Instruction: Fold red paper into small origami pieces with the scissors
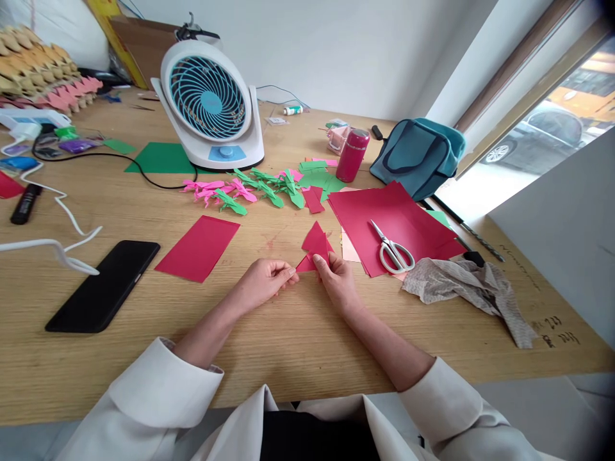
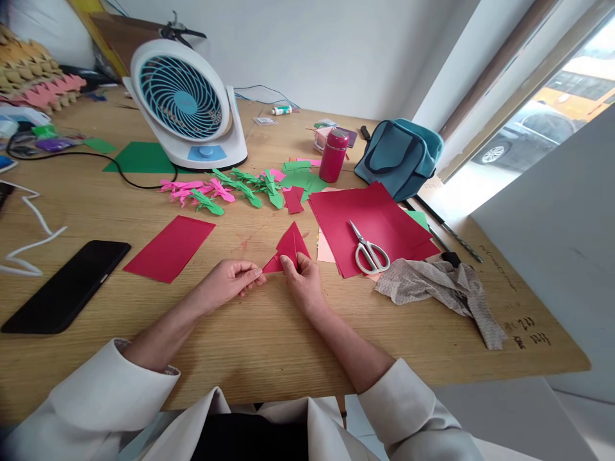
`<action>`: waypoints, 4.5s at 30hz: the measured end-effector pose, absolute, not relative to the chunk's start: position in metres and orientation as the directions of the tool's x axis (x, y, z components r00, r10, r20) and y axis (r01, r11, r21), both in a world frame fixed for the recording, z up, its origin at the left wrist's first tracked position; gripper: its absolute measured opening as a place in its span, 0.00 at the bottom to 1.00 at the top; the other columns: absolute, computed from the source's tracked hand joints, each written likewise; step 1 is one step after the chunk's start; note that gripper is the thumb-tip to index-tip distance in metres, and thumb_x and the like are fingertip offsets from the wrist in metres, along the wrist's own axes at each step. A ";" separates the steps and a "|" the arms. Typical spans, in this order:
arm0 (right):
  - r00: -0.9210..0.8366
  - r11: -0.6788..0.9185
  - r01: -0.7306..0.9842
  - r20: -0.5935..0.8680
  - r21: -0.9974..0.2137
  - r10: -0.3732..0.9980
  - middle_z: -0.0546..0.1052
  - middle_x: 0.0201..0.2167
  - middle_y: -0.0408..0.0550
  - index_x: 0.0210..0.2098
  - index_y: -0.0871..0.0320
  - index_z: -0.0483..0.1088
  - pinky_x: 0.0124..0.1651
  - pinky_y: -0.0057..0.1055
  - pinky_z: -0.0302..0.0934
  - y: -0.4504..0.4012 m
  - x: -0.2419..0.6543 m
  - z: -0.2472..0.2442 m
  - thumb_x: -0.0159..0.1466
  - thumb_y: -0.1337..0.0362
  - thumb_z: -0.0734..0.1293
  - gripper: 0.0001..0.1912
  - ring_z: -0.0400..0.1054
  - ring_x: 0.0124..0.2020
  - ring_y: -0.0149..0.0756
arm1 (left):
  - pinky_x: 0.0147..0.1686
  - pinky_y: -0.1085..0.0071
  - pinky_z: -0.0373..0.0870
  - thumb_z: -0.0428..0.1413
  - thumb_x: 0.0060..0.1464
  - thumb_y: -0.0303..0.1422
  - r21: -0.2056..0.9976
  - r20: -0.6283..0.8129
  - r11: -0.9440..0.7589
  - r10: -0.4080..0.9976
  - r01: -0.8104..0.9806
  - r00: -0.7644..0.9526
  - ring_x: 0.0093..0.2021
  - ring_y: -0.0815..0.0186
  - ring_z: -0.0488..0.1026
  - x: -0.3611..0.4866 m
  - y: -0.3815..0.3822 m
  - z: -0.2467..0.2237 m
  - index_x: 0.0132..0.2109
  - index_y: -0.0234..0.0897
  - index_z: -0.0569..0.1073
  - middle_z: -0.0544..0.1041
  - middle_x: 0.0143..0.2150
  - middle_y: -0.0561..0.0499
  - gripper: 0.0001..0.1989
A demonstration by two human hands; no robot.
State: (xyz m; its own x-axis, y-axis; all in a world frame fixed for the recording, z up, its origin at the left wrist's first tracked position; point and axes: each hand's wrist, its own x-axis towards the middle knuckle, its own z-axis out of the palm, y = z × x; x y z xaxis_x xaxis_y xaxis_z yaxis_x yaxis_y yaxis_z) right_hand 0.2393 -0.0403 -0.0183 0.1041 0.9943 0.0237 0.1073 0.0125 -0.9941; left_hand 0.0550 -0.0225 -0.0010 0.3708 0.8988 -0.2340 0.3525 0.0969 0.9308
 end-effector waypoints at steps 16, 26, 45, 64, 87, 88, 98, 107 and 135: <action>-0.173 0.185 0.345 0.132 -0.920 0.976 0.53 0.20 0.37 0.21 0.56 0.53 0.26 0.28 0.42 -0.048 0.235 -0.014 0.66 0.50 0.61 0.23 0.47 0.23 0.27 | 0.31 0.75 0.64 0.59 0.52 0.43 0.987 -0.051 -0.002 0.945 0.163 0.322 0.29 0.70 0.66 0.062 -0.022 0.001 0.32 0.34 0.72 0.72 0.28 0.54 0.15; -0.184 0.177 0.111 0.155 -0.978 0.971 0.67 0.26 0.41 0.36 0.57 0.67 0.29 0.28 0.53 -0.043 0.238 -0.025 0.67 0.51 0.63 0.15 0.58 0.26 0.30 | 0.30 0.75 0.64 0.59 0.50 0.42 0.994 -0.101 0.093 0.971 0.050 0.215 0.28 0.71 0.67 0.063 -0.020 0.000 0.32 0.35 0.71 0.72 0.28 0.55 0.14; -0.196 0.200 -0.006 0.197 -0.980 0.961 0.66 0.32 0.41 0.49 0.54 0.63 0.27 0.27 0.52 -0.043 0.235 -0.028 0.65 0.62 0.65 0.14 0.57 0.26 0.28 | 0.37 0.72 0.68 0.54 0.54 0.37 0.984 0.028 -0.063 0.978 0.167 0.207 0.34 0.68 0.71 0.061 -0.015 -0.011 0.37 0.35 0.71 0.76 0.34 0.52 0.09; -0.221 0.371 0.242 0.322 -0.897 0.921 0.69 0.41 0.48 0.47 0.54 0.69 0.36 0.31 0.62 -0.045 0.241 -0.019 0.67 0.66 0.62 0.10 0.64 0.35 0.33 | 0.36 0.71 0.68 0.54 0.52 0.35 0.930 0.095 -0.169 0.968 0.326 0.231 0.33 0.66 0.72 0.058 -0.017 -0.005 0.36 0.36 0.73 0.76 0.33 0.51 0.07; -0.368 0.470 0.391 0.334 -0.791 0.868 0.68 0.34 0.46 0.34 0.56 0.68 0.40 0.33 0.61 -0.046 0.241 -0.016 0.65 0.67 0.65 0.02 0.64 0.35 0.35 | 0.36 0.73 0.67 0.45 0.54 0.27 0.806 0.106 -0.271 0.941 0.526 0.322 0.33 0.66 0.74 0.061 -0.024 0.006 0.37 0.38 0.76 0.80 0.34 0.53 0.15; -0.364 0.471 0.393 0.337 -0.790 0.868 0.68 0.33 0.46 0.33 0.56 0.67 0.40 0.33 0.60 -0.046 0.241 -0.016 0.65 0.67 0.65 0.03 0.64 0.35 0.35 | 0.37 0.73 0.67 0.45 0.54 0.27 0.805 0.107 -0.274 0.940 0.527 0.325 0.34 0.66 0.74 0.061 -0.024 0.006 0.37 0.38 0.76 0.80 0.34 0.53 0.15; -0.312 0.456 0.413 0.347 -0.789 0.884 0.67 0.29 0.44 0.29 0.55 0.62 0.36 0.32 0.58 -0.044 0.241 -0.014 0.66 0.65 0.63 0.09 0.62 0.31 0.34 | 0.37 0.73 0.67 0.45 0.55 0.27 0.775 0.125 -0.328 0.918 0.541 0.377 0.34 0.66 0.75 0.060 -0.023 0.000 0.37 0.39 0.77 0.81 0.34 0.54 0.14; -0.379 0.468 0.408 0.321 -0.784 0.868 0.67 0.31 0.45 0.27 0.56 0.64 0.38 0.32 0.59 -0.045 0.244 -0.012 0.67 0.62 0.64 0.12 0.63 0.32 0.33 | 0.35 0.73 0.66 0.46 0.55 0.27 0.766 0.111 -0.322 0.919 0.556 0.378 0.32 0.66 0.74 0.060 -0.024 0.003 0.36 0.40 0.78 0.81 0.32 0.54 0.15; -0.544 0.443 0.332 0.214 -0.833 0.811 0.69 0.35 0.46 0.28 0.58 0.69 0.38 0.30 0.61 -0.038 0.255 -0.006 0.65 0.66 0.66 0.08 0.65 0.36 0.33 | 0.30 0.74 0.61 0.46 0.54 0.27 0.745 0.078 -0.322 0.912 0.584 0.403 0.27 0.69 0.69 0.060 -0.023 0.003 0.34 0.38 0.76 0.77 0.28 0.55 0.14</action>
